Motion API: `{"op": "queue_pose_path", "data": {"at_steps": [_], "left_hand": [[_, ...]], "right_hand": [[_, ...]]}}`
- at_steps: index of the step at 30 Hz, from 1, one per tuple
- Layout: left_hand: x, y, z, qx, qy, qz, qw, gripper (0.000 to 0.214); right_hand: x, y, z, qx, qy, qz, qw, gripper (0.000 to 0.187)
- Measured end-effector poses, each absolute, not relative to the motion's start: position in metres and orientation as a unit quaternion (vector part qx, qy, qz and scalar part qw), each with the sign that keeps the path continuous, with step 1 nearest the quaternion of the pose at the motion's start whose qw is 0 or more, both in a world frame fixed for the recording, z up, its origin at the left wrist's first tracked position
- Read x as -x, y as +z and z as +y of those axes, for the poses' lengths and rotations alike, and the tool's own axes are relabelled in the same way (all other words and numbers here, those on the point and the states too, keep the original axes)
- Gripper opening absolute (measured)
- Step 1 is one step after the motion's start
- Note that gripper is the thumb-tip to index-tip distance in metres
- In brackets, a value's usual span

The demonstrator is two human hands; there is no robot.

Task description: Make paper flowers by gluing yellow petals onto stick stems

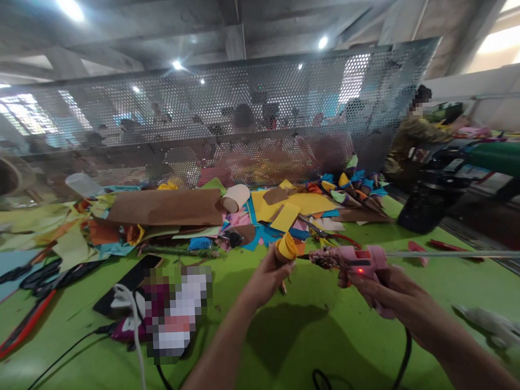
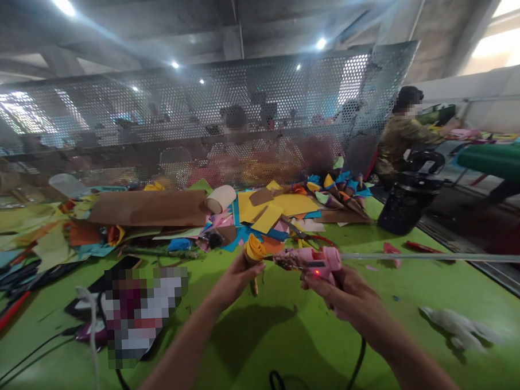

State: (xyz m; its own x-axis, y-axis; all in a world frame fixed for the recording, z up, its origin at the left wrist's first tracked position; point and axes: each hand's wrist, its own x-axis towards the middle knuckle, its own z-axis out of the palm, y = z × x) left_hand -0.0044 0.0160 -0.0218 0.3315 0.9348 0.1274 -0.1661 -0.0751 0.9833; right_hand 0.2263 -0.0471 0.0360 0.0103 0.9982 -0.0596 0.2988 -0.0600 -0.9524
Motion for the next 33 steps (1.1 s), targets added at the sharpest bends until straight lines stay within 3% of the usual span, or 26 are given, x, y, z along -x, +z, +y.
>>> {"op": "queue_pose_path", "data": {"at_steps": [5,15,33], "left_hand": [[0.003,-0.022,0.017,-0.576,0.469,0.331,0.582,0.045],[0.005,-0.012,0.01,-0.558,0.455,0.345,0.602,0.055],[0.006,-0.011,0.011,-0.57,0.465,0.429,0.524,0.052]], "right_hand": [[-0.224,0.04,-0.043,0.584,0.439,-0.575,0.369,0.062],[-0.217,0.049,-0.044,0.578,0.434,-0.589,0.36,0.063],[-0.212,0.057,-0.043,0.551,0.372,-0.66,0.349,0.041]]}}
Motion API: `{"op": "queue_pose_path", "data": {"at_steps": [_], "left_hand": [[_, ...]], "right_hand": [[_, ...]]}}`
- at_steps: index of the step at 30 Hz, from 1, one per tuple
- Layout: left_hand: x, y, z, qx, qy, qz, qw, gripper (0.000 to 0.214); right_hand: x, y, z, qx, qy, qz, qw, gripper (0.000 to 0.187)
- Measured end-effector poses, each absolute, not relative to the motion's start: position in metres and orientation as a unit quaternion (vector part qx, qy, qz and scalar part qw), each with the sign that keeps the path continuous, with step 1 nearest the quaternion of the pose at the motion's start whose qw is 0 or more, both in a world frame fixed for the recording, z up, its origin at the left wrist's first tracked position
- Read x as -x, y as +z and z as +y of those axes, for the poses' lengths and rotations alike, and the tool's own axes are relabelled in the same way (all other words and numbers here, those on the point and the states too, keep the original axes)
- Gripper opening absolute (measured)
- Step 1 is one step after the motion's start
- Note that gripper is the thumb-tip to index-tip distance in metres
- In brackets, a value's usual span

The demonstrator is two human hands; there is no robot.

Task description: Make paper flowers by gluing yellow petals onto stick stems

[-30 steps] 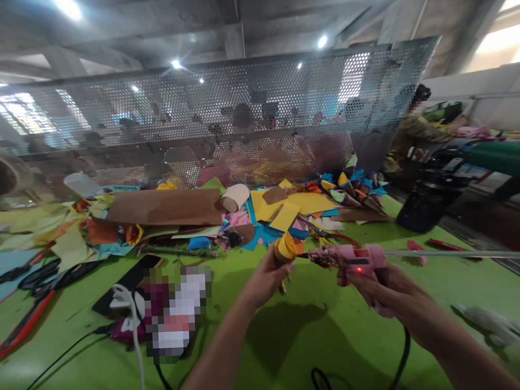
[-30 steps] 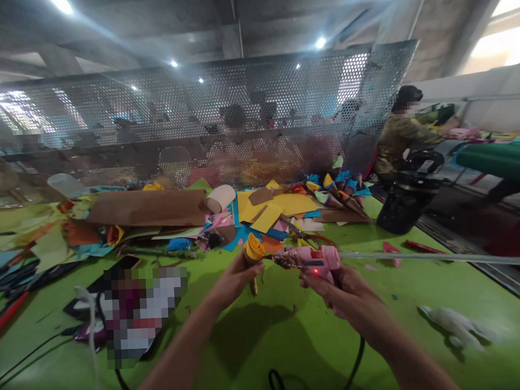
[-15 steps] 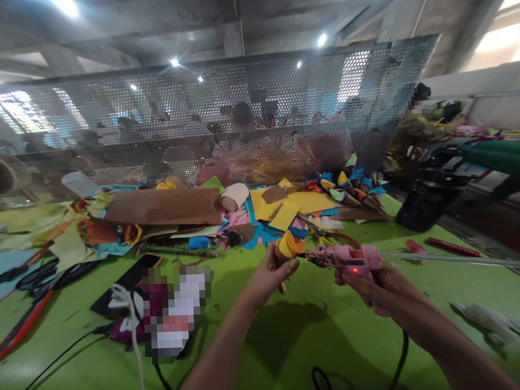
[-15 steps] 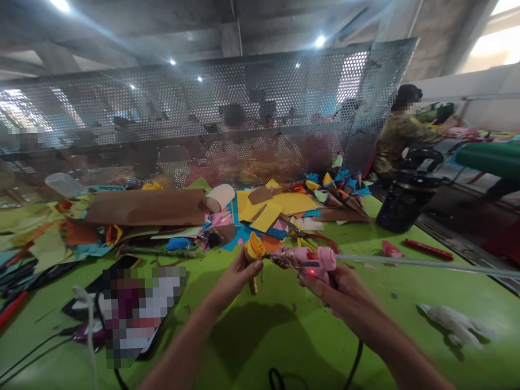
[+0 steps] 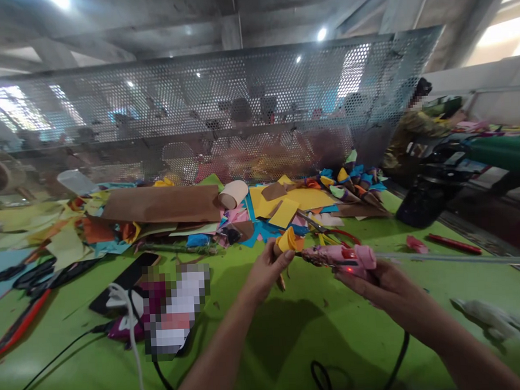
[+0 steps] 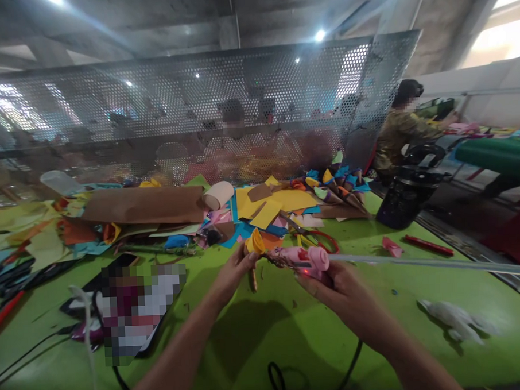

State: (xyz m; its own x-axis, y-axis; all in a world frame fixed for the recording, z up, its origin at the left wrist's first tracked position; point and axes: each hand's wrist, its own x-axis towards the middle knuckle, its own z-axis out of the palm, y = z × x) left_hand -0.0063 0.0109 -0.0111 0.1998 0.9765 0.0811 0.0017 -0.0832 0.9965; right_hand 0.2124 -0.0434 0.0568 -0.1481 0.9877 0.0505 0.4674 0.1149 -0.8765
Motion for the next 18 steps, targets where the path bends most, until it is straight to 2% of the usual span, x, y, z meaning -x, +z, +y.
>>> {"op": "queue_pose_path", "data": {"at_steps": [8,18], "left_hand": [[0.0054,-0.0093,0.0117,-0.579,0.445,0.482,0.484,0.05],[0.0049,-0.0076,0.0091,-0.568,0.455,0.471,0.499,0.048]], "right_hand": [[-0.2077,0.058,-0.0447,0.542,0.367,-0.674,0.343,0.035],[-0.2142,0.0518,-0.0418,0.547,0.336,-0.69,0.334,0.033]]}}
